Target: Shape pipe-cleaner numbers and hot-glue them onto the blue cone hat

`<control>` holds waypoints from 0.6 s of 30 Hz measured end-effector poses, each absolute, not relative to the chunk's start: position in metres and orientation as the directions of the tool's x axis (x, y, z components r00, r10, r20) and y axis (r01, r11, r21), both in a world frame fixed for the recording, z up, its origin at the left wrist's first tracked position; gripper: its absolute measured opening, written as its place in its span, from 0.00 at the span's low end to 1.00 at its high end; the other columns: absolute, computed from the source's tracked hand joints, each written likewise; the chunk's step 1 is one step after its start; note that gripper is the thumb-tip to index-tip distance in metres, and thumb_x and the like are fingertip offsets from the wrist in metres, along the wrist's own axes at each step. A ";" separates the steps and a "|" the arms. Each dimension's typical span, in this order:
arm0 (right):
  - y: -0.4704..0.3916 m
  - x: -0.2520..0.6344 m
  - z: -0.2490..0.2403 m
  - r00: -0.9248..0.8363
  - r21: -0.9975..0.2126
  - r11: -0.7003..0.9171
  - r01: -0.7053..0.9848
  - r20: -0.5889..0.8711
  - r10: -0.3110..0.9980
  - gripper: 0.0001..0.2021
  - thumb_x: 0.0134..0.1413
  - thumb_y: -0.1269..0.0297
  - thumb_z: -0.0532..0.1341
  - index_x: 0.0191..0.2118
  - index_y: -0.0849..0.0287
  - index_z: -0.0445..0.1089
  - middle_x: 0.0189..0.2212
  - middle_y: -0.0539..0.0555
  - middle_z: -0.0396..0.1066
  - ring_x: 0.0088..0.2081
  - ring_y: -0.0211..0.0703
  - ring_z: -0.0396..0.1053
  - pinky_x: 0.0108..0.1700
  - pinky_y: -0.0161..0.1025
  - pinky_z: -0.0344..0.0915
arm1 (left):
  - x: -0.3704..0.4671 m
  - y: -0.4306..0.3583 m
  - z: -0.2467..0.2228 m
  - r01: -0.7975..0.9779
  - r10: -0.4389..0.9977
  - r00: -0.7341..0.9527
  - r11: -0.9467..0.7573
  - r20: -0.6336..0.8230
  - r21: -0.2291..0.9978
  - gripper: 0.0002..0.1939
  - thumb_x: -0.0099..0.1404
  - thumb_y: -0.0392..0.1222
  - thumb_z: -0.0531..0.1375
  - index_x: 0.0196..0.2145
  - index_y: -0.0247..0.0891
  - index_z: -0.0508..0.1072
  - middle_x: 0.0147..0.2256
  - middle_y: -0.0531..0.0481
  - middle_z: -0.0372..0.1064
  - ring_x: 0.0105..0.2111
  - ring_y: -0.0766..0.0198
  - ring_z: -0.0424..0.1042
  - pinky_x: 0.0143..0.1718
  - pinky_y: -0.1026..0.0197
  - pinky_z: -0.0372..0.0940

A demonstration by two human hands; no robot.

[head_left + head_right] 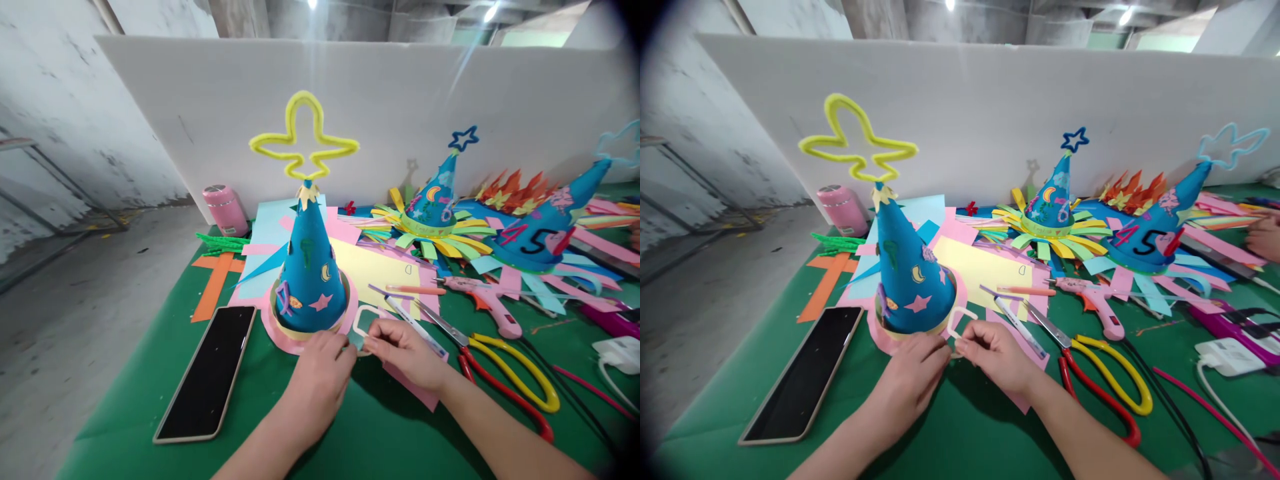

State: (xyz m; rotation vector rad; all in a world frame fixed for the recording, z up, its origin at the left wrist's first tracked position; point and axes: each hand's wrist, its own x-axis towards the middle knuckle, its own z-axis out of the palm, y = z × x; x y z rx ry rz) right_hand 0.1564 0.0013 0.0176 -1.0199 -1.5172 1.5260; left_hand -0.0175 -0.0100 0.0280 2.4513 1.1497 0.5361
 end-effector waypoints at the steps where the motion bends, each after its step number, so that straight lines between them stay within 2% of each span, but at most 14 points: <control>1: 0.002 0.156 0.018 -0.409 -0.999 -0.033 0.007 -0.033 0.912 0.14 0.51 0.58 0.57 0.22 0.60 0.57 0.18 0.44 0.52 0.21 0.31 0.49 0.25 0.32 0.48 | -0.015 -0.012 0.026 0.617 0.791 0.578 -0.584 0.200 0.528 0.15 0.61 0.33 0.45 0.37 0.33 0.70 0.35 0.39 0.66 0.34 0.56 0.63 0.35 0.56 0.58; 3: 0.002 0.157 0.019 -0.425 -0.998 -0.065 -0.016 -0.052 0.904 0.14 0.51 0.56 0.57 0.22 0.60 0.58 0.18 0.44 0.53 0.21 0.31 0.50 0.24 0.32 0.48 | -0.011 -0.016 0.023 0.541 0.818 0.543 -0.514 0.190 0.666 0.14 0.62 0.34 0.45 0.38 0.34 0.69 0.33 0.41 0.66 0.32 0.59 0.64 0.33 0.60 0.59; 6: 0.002 0.157 0.020 -0.457 -0.989 -0.140 -0.049 -0.102 0.884 0.14 0.49 0.56 0.59 0.22 0.61 0.61 0.17 0.44 0.54 0.20 0.31 0.49 0.23 0.32 0.47 | -0.009 -0.018 0.023 0.431 0.850 0.516 -0.368 0.110 0.824 0.12 0.63 0.39 0.48 0.30 0.36 0.71 0.26 0.46 0.64 0.27 0.63 0.63 0.28 0.64 0.57; 10: 0.003 0.159 0.019 -0.492 -0.978 -0.181 -0.104 -0.107 0.864 0.13 0.48 0.57 0.59 0.22 0.62 0.63 0.15 0.43 0.53 0.19 0.30 0.48 0.23 0.32 0.45 | -0.010 -0.015 0.029 0.363 0.834 0.547 -0.319 0.077 0.875 0.13 0.63 0.41 0.48 0.28 0.36 0.71 0.25 0.48 0.64 0.27 0.64 0.61 0.29 0.64 0.55; 13: 0.005 0.161 0.019 -0.498 -0.990 -0.130 -0.051 -0.088 0.863 0.13 0.48 0.57 0.59 0.22 0.62 0.63 0.16 0.43 0.53 0.19 0.30 0.48 0.23 0.32 0.45 | -0.011 -0.015 0.034 0.363 0.827 0.561 -0.281 0.032 0.888 0.15 0.62 0.41 0.49 0.22 0.35 0.67 0.22 0.51 0.58 0.25 0.67 0.58 0.27 0.65 0.52; 16: 0.005 0.164 0.020 -0.518 -0.995 -0.095 -0.018 -0.072 0.852 0.14 0.49 0.57 0.59 0.22 0.61 0.62 0.16 0.43 0.53 0.20 0.31 0.48 0.23 0.31 0.46 | -0.010 -0.015 0.035 0.348 0.842 0.537 -0.154 -0.062 0.925 0.17 0.61 0.43 0.51 0.17 0.35 0.61 0.18 0.55 0.50 0.21 0.70 0.51 0.23 0.65 0.48; 18: 0.005 0.166 0.020 -0.551 -0.996 -0.092 -0.021 -0.065 0.832 0.13 0.50 0.59 0.58 0.22 0.61 0.62 0.17 0.43 0.53 0.20 0.30 0.48 0.23 0.31 0.46 | -0.009 -0.016 0.034 0.314 0.837 0.531 -0.049 -0.133 0.948 0.17 0.60 0.44 0.52 0.16 0.35 0.60 0.18 0.56 0.47 0.20 0.71 0.48 0.21 0.65 0.45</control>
